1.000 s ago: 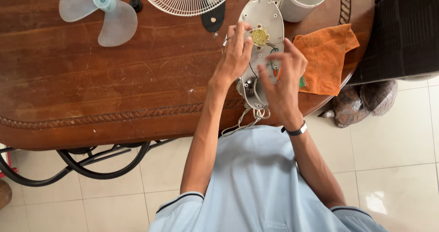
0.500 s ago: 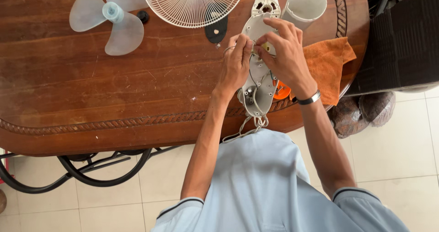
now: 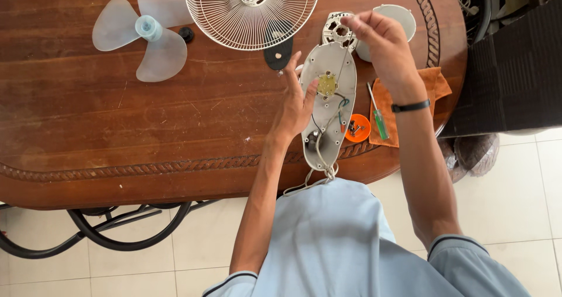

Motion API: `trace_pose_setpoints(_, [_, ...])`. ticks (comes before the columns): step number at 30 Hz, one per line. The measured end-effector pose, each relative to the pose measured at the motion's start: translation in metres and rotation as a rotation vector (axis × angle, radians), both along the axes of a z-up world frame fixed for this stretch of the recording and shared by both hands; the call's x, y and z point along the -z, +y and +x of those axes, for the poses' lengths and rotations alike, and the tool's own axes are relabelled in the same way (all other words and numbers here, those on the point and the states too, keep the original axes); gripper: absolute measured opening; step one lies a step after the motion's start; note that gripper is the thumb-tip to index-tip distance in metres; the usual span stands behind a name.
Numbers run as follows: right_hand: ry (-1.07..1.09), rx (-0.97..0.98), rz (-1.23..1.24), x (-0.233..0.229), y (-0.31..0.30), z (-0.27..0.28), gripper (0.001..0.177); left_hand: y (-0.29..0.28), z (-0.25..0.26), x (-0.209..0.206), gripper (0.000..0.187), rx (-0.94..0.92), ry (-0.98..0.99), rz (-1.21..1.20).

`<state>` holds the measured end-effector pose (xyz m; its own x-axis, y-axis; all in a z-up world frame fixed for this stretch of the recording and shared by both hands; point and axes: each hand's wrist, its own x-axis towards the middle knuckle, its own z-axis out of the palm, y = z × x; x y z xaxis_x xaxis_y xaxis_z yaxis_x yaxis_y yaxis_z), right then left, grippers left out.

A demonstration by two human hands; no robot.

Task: The person reassembles an electric fan on a wooden table. They connect wires to the motor, secure the base with screws, and attach the fan blade and protective cage.

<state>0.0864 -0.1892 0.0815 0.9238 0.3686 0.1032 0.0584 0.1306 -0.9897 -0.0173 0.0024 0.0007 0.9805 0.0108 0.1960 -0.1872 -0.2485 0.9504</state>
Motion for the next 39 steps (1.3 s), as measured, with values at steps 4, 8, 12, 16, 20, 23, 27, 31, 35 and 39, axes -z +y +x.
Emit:
trace_pose_setpoints(4, [-0.013, 0.025, -0.004, 0.019, 0.000, 0.023, 0.021, 0.002, -0.001, -0.002, 0.065, 0.005, 0.012, -0.010])
trace_pose_setpoints(8, [0.052, 0.057, 0.007, 0.052, -0.001, 0.036, 0.019, 0.000, -0.006, 0.000, 0.063, -0.019, -0.044, 0.027])
trace_pose_setpoints(12, [0.217, 0.108, -0.007, 0.090, 0.001, 0.043, 0.019, 0.001, -0.008, 0.002, 0.063, -0.008, 0.025, -0.005])
trace_pose_setpoints(16, [0.538, -0.014, 0.229, 0.133, -0.001, 0.040, 0.023, 0.000, -0.004, 0.009, 0.064, -0.009, 0.059, -0.063])
trace_pose_setpoints(20, [0.824, -0.083, 0.385, 0.187, -0.006, 0.026, 0.033, -0.003, 0.002, 0.025, 0.064, -0.021, 0.182, -0.248])
trace_pose_setpoints(23, [0.805, -0.145, 0.375, 0.232, -0.015, 0.021, 0.034, -0.002, 0.006, 0.045, 0.061, 0.036, 0.178, -0.385])
trace_pose_setpoints(27, [0.755, -0.199, 0.239, 0.288, -0.024, 0.011, 0.037, 0.005, 0.015, 0.093, 0.064, 0.065, 0.125, -0.474])
trace_pose_setpoints(31, [0.711, -0.201, 0.184, 0.302, -0.028, 0.006, 0.038, 0.011, 0.022, 0.150, 0.044, 0.119, 0.256, -0.627])
trace_pose_setpoints(35, [0.691, -0.210, 0.069, 0.285, -0.014, 0.004, 0.036, 0.017, 0.022, 0.180, 0.040, 0.124, 0.365, -0.603])
trace_pose_setpoints(39, [0.828, -0.172, 0.030, 0.246, -0.003, -0.009, 0.036, 0.027, 0.031, 0.183, 0.037, 0.062, 0.407, -0.608])
